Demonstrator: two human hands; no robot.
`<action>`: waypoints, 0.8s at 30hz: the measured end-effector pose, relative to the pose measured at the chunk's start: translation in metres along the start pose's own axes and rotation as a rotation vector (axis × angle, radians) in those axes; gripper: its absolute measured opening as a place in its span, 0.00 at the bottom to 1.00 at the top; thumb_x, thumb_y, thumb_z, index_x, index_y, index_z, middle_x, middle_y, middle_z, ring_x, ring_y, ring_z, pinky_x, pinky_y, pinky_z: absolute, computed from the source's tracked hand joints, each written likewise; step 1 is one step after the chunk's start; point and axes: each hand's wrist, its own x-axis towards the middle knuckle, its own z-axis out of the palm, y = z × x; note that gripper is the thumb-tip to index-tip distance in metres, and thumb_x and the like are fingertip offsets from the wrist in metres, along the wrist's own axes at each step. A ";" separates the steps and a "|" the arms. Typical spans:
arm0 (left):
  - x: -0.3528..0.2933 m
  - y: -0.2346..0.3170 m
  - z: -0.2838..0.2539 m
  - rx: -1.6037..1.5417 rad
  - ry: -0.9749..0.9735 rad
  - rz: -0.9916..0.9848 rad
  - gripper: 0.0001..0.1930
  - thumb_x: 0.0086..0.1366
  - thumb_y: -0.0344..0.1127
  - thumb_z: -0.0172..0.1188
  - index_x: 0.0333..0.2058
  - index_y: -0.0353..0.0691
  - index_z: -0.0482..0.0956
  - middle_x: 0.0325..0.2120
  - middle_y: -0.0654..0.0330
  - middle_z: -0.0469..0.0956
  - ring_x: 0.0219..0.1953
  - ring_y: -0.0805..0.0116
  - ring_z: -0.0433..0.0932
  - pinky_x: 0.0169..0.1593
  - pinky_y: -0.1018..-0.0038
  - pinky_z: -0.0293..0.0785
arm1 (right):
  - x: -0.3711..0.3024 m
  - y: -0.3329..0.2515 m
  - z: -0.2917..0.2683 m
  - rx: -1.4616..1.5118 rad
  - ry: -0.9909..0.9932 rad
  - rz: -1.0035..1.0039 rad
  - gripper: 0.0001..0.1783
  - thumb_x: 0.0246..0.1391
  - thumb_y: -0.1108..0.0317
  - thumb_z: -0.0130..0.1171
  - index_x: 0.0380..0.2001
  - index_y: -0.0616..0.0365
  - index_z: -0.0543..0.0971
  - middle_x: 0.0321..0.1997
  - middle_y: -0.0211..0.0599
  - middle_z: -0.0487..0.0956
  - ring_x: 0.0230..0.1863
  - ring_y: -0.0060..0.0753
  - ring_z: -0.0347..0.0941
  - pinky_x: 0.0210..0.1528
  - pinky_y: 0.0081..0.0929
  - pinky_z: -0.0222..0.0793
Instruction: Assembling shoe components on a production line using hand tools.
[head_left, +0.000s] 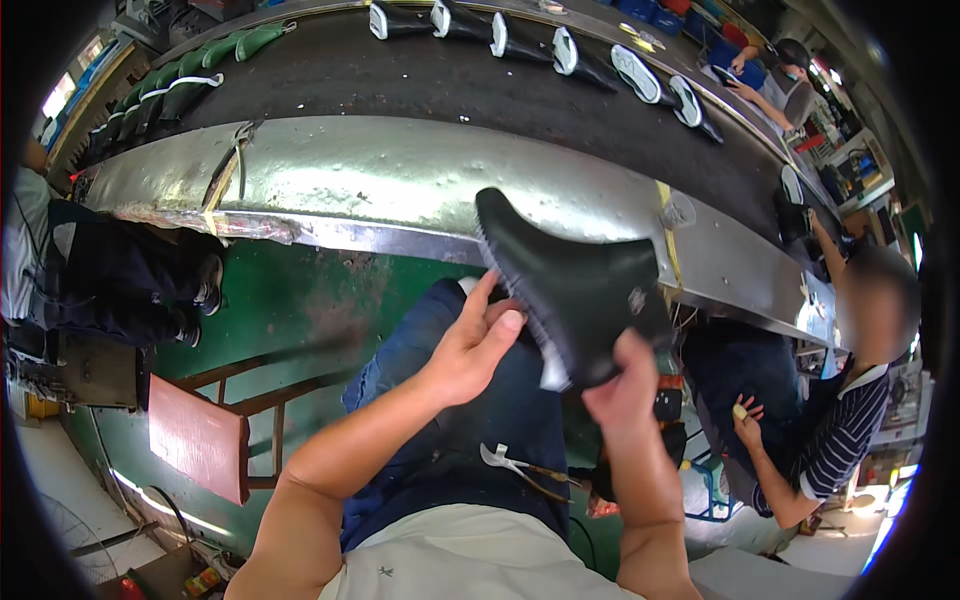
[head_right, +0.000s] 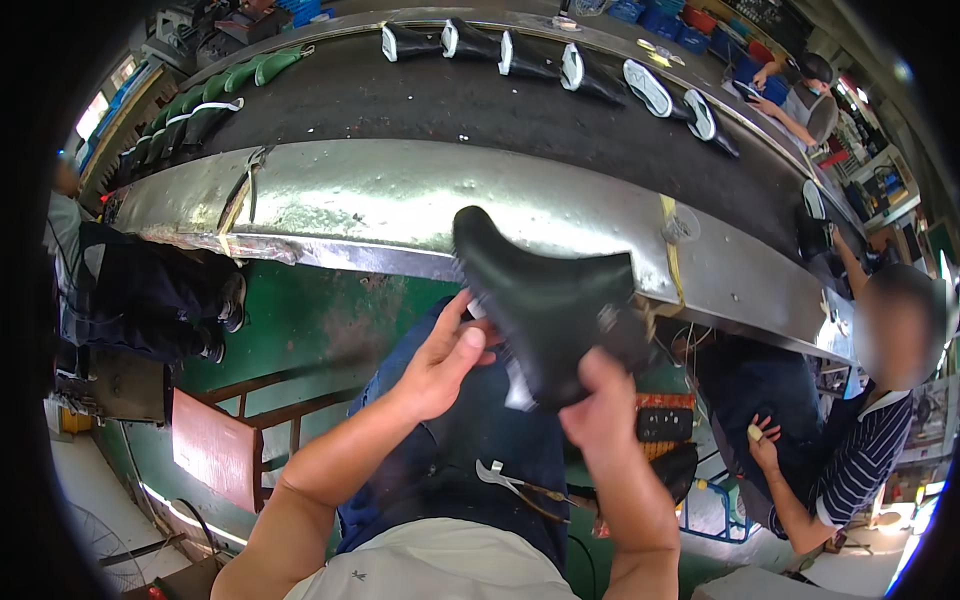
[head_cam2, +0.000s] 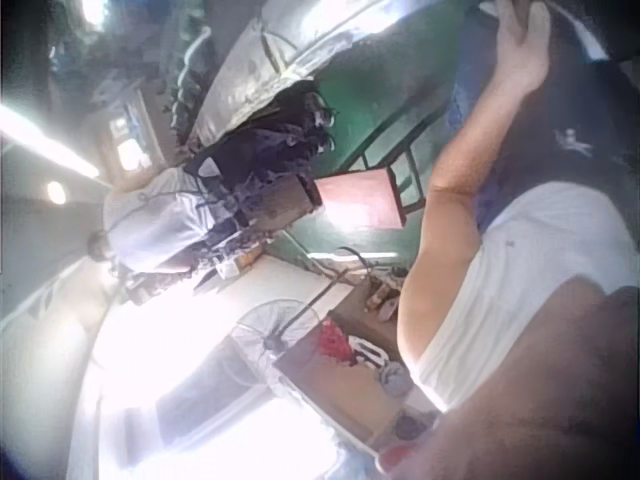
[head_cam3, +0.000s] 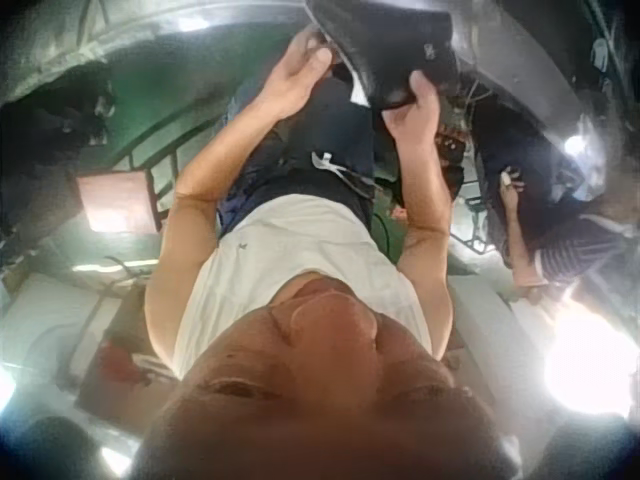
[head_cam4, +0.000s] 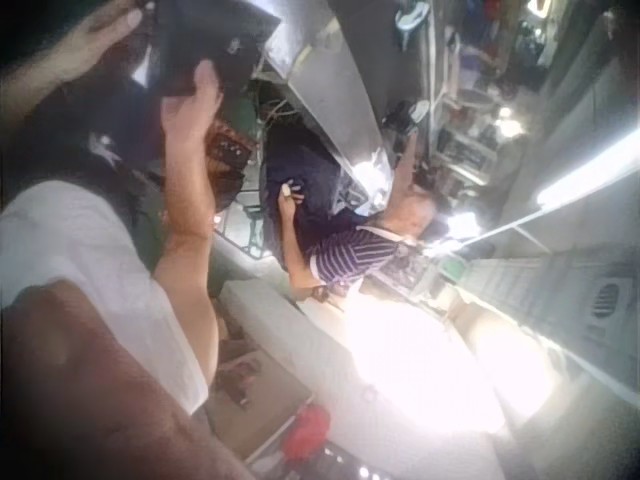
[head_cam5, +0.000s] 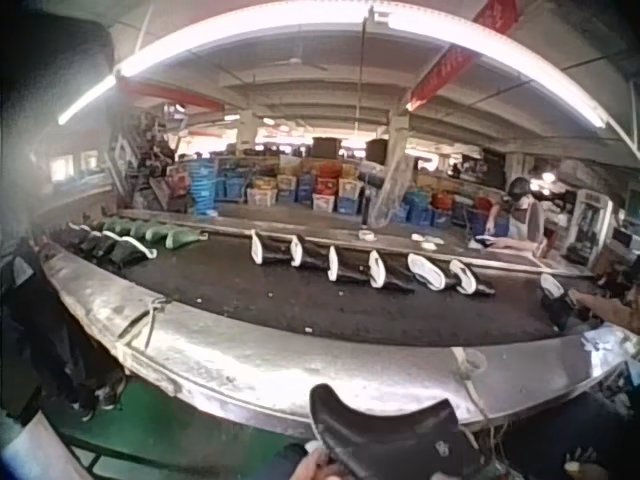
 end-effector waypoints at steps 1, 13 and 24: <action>0.011 0.004 -0.007 0.056 -0.079 0.041 0.33 0.78 0.46 0.51 0.72 0.38 0.51 0.63 0.52 0.69 0.65 0.66 0.67 0.69 0.64 0.61 | 0.026 -0.019 0.002 0.053 -0.112 0.088 0.36 0.64 0.48 0.47 0.66 0.63 0.66 0.63 0.51 0.76 0.59 0.57 0.76 0.52 0.59 0.78; -0.023 -0.077 -0.087 0.228 -0.041 -0.541 0.22 0.73 0.37 0.61 0.59 0.31 0.71 0.52 0.53 0.79 0.55 0.68 0.78 0.61 0.71 0.73 | 0.415 -0.113 -0.123 -0.771 0.363 -0.528 0.34 0.54 0.63 0.73 0.61 0.62 0.72 0.58 0.41 0.79 0.58 0.41 0.77 0.60 0.37 0.72; 0.084 0.077 -0.112 0.386 -0.259 -0.255 0.16 0.75 0.36 0.58 0.57 0.37 0.78 0.49 0.58 0.82 0.54 0.71 0.78 0.60 0.71 0.73 | 0.332 -0.040 -0.086 -1.662 0.326 -0.542 0.46 0.57 0.56 0.65 0.69 0.75 0.58 0.72 0.67 0.62 0.75 0.60 0.56 0.77 0.43 0.47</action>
